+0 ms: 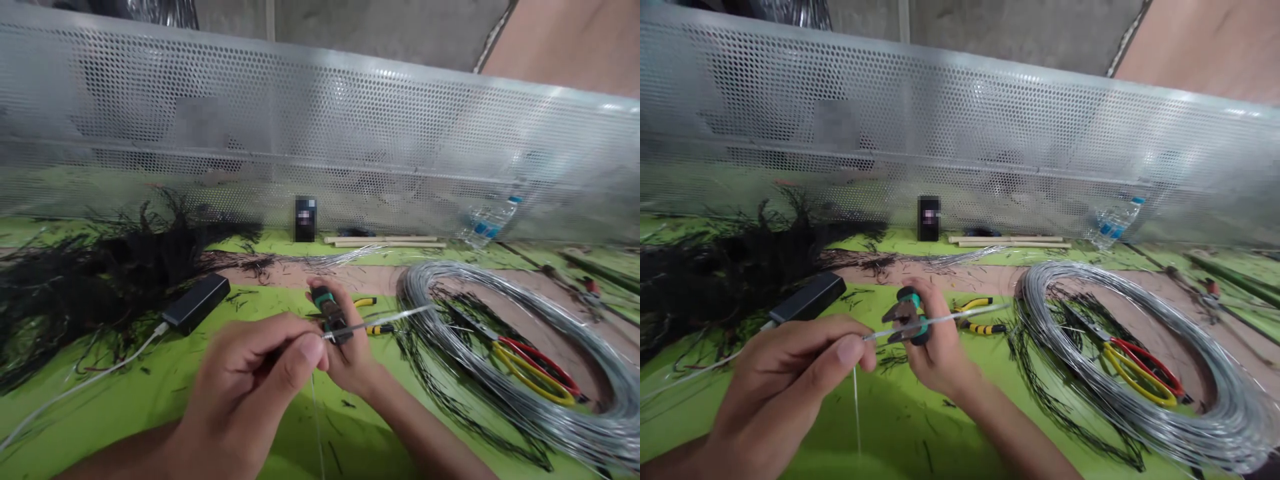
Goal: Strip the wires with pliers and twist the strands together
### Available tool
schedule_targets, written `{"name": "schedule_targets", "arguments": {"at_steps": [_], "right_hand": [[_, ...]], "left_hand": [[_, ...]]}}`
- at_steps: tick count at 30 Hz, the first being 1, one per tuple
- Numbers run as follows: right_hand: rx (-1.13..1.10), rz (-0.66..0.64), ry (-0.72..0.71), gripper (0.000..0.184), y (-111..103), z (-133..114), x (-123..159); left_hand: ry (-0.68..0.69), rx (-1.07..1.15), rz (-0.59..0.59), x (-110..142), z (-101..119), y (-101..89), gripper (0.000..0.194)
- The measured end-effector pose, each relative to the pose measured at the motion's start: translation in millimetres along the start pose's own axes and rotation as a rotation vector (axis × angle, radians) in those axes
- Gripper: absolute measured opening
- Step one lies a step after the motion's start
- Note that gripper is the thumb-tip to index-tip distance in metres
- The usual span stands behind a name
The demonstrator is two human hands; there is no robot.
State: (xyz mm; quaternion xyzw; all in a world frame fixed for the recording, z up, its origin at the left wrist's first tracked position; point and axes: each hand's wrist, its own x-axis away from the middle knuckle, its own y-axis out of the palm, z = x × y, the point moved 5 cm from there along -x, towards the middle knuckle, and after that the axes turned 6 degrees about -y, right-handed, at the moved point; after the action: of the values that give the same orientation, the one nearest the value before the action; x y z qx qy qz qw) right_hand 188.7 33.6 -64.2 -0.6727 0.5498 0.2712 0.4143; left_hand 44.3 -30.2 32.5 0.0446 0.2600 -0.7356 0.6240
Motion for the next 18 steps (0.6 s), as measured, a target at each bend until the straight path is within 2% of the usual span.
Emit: {"name": "schedule_targets", "arguments": {"at_steps": [5, 13, 18], "right_hand": [[-0.023, 0.002, -0.019, 0.065, 0, -4, 5], [-0.009, 0.02, -0.033, 0.068, -3, -14, 5], [-0.017, 0.011, -0.031, 0.071, -1, -14, 6]], "left_hand": [[0.058, -0.087, 0.06, 1, 6, -1.8, 0.039], [0.08, 0.014, -0.02, -1, 2, 8.6, 0.036], [0.123, 0.076, -0.061, -1, 7, 12.2, 0.026]]}}
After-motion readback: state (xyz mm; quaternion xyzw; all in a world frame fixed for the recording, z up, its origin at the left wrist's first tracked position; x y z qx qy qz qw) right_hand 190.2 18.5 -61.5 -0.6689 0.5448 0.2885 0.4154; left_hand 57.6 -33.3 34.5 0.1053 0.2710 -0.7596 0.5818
